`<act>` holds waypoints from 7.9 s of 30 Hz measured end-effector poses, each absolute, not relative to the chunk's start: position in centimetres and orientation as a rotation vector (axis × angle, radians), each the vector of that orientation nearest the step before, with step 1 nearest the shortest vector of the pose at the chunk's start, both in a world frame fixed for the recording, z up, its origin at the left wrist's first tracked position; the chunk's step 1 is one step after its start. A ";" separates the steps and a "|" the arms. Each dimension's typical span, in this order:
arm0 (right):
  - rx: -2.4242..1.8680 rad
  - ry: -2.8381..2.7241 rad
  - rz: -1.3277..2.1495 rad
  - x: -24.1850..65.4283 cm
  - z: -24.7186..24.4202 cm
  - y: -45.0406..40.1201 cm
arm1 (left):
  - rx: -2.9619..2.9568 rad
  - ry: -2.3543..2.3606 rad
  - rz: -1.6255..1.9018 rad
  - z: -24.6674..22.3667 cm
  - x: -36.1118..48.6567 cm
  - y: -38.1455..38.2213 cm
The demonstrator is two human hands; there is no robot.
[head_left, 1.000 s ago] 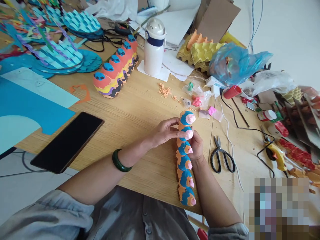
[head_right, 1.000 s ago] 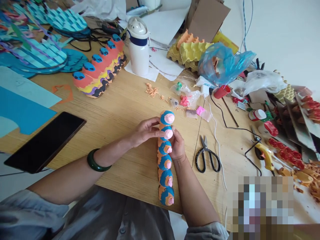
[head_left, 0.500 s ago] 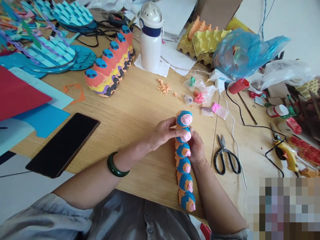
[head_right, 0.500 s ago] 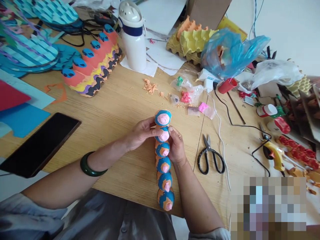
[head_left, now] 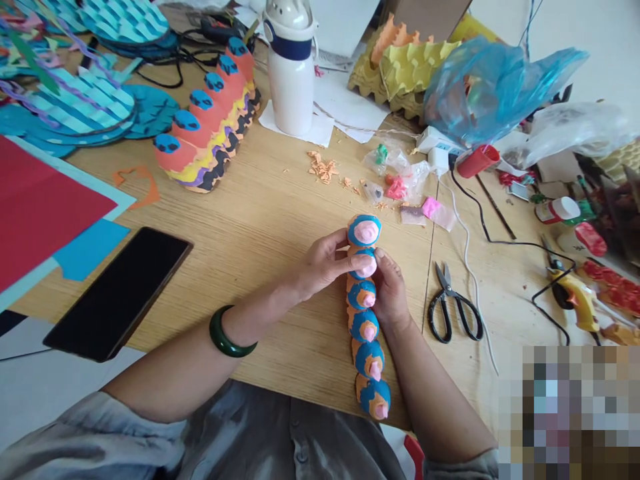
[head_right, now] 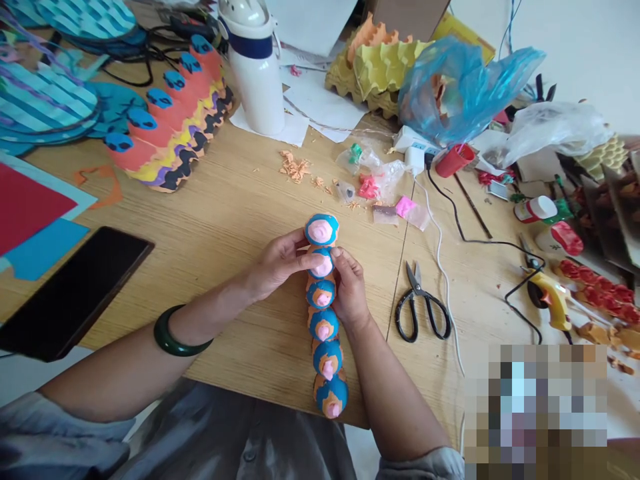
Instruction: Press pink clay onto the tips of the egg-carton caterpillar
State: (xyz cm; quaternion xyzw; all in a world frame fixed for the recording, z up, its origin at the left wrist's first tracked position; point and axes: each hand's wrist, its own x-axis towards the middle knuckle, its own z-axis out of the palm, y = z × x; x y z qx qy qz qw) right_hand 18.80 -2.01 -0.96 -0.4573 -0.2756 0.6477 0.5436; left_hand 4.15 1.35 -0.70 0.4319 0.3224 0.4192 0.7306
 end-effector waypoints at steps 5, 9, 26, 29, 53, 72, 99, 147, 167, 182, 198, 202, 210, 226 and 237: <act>-1.071 -0.694 1.453 18.4 -1.2 -2.1 | 0.983 0.798 0.981 -0.5 4.4 1.1; -1.113 -0.704 1.428 18.6 -1.1 -2.0 | 0.870 0.683 0.888 -0.1 4.0 1.4; -1.145 -0.780 1.371 18.5 -1.3 -2.3 | 0.718 0.605 0.811 0.1 3.7 1.8; -1.157 -0.786 1.381 18.6 -1.3 -2.3 | 0.658 0.572 0.789 0.1 3.5 1.9; -1.158 -0.798 1.367 18.6 -1.1 -2.5 | 0.686 0.558 0.739 0.1 3.1 2.1; -1.194 -0.918 1.351 18.5 -1.3 -2.7 | 0.873 0.703 0.808 0.4 3.6 1.6; -1.195 -0.853 1.361 18.6 -1.4 -2.5 | 0.936 0.756 0.826 0.5 4.1 1.0; -1.123 -0.659 1.390 18.9 -0.8 -1.5 | 0.951 0.665 0.888 -0.4 4.1 1.5; -1.200 -0.631 1.498 19.3 -0.9 -1.5 | 0.961 0.674 0.867 -0.6 4.2 1.4; -1.179 -0.614 1.449 18.9 -0.5 -1.5 | 0.984 0.743 0.942 -0.3 3.9 1.6; -1.173 -0.835 1.370 18.4 -0.1 -1.8 | 0.947 0.759 1.137 0.1 3.4 2.0; -1.156 -0.751 1.467 18.6 0.0 -1.6 | 1.001 0.755 1.060 -0.1 3.4 1.9; -1.152 -0.707 1.493 19.4 0.0 -1.6 | 1.008 0.692 0.957 0.0 3.0 2.1; -1.121 -0.825 1.274 19.4 0.5 -2.2 | 0.788 0.622 0.951 0.6 3.4 1.8; -1.075 -0.847 1.273 19.4 0.3 -1.9 | 0.814 0.676 0.949 0.4 3.6 1.7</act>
